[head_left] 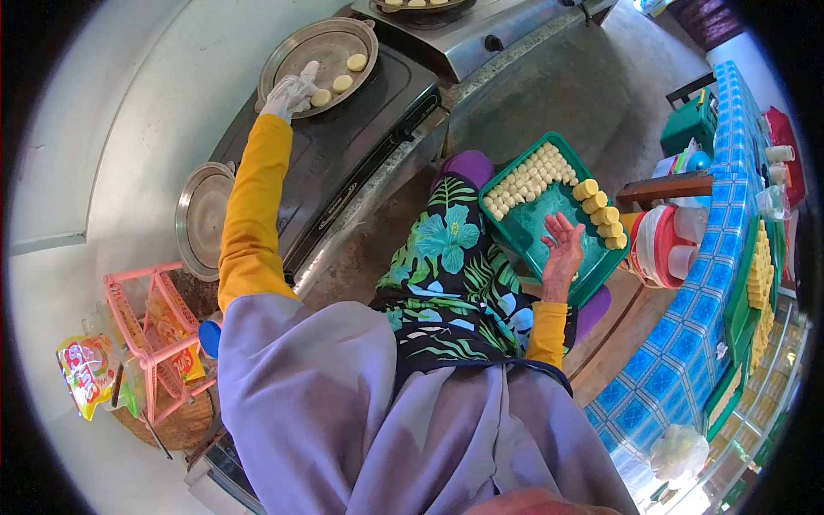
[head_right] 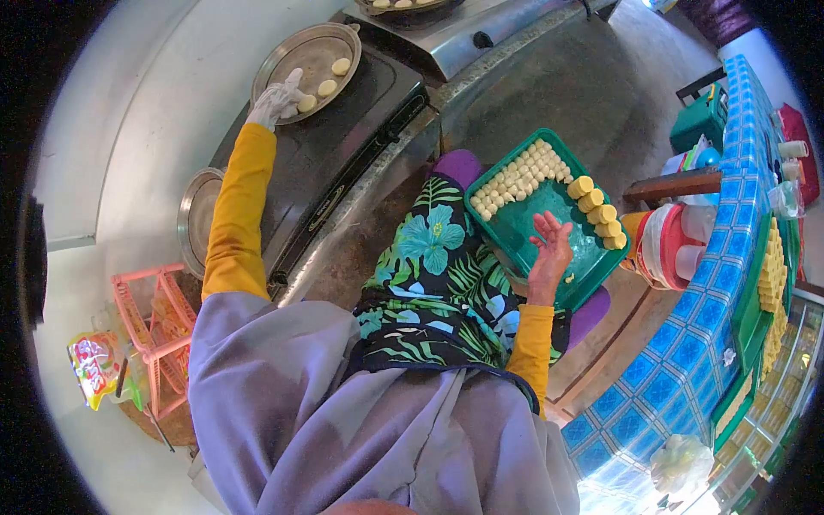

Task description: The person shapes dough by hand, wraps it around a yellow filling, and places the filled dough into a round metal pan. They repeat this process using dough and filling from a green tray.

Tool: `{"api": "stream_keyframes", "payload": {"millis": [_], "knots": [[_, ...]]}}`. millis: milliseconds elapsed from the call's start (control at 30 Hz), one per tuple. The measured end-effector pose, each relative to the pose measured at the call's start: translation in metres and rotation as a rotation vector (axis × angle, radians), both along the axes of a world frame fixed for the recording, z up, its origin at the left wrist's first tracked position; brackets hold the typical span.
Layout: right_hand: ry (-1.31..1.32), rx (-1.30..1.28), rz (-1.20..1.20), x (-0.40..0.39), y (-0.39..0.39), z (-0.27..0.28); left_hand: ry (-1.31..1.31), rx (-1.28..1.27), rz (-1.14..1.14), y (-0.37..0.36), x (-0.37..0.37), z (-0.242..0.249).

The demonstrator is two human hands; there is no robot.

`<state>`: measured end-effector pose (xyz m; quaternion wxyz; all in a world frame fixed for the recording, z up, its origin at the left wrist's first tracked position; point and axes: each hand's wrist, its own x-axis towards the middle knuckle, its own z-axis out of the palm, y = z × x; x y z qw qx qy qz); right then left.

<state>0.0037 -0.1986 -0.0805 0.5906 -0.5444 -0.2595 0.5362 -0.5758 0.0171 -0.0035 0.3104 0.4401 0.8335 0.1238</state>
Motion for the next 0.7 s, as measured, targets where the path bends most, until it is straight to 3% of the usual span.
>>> {"api": "stream_keyframes", "payload": {"millis": [67,100,167,200,267,333,367,433,467,500,533,600,633,700], "knots": [[-0.001,-0.002,-0.039,0.005,0.001,-0.003,-0.099,0.313,-0.024,-0.009,0.003,-0.01],[-0.048,-0.044,-0.082,0.006,0.003,-0.006,-0.392,0.354,-0.025,-0.015,-0.001,-0.009],[-0.159,-0.106,-0.146,0.014,0.0,-0.012,-0.511,0.219,0.024,-0.006,-0.018,-0.019],[-0.217,-0.116,-0.152,0.017,0.001,-0.016,-0.335,0.205,0.079,-0.016,0.008,0.009],[-0.498,-0.113,-0.065,0.021,0.005,-0.031,0.439,0.241,0.06,-0.018,0.033,0.031],[-0.708,0.077,0.069,0.013,0.009,-0.049,0.14,0.663,0.104,-0.064,0.1,0.069],[-0.738,0.109,0.166,0.005,0.012,-0.049,0.13,0.662,0.087,-0.07,0.121,0.062],[-0.772,0.134,0.268,-0.01,0.019,-0.052,-0.759,1.166,-0.061,-0.091,0.157,0.04],[-0.929,0.22,0.203,-0.017,0.027,-0.056,-0.541,0.958,-0.11,-0.113,0.196,0.061],[-1.084,0.312,0.137,-0.018,0.037,-0.059,-0.619,0.892,-0.108,-0.115,0.214,0.039],[-1.088,0.32,0.139,-0.015,0.049,-0.063,-0.864,0.919,-0.124,-0.126,0.238,0.022],[-1.031,0.233,0.043,-0.013,0.066,-0.072,-0.892,0.667,-0.135,-0.14,0.275,0.002],[-1.028,0.231,0.034,-0.012,0.072,-0.074,-0.778,0.508,-0.13,-0.145,0.29,-0.001],[-1.376,0.408,0.174,-0.009,0.078,-0.074,-0.87,0.446,-0.121,-0.157,0.318,-0.018]]}}
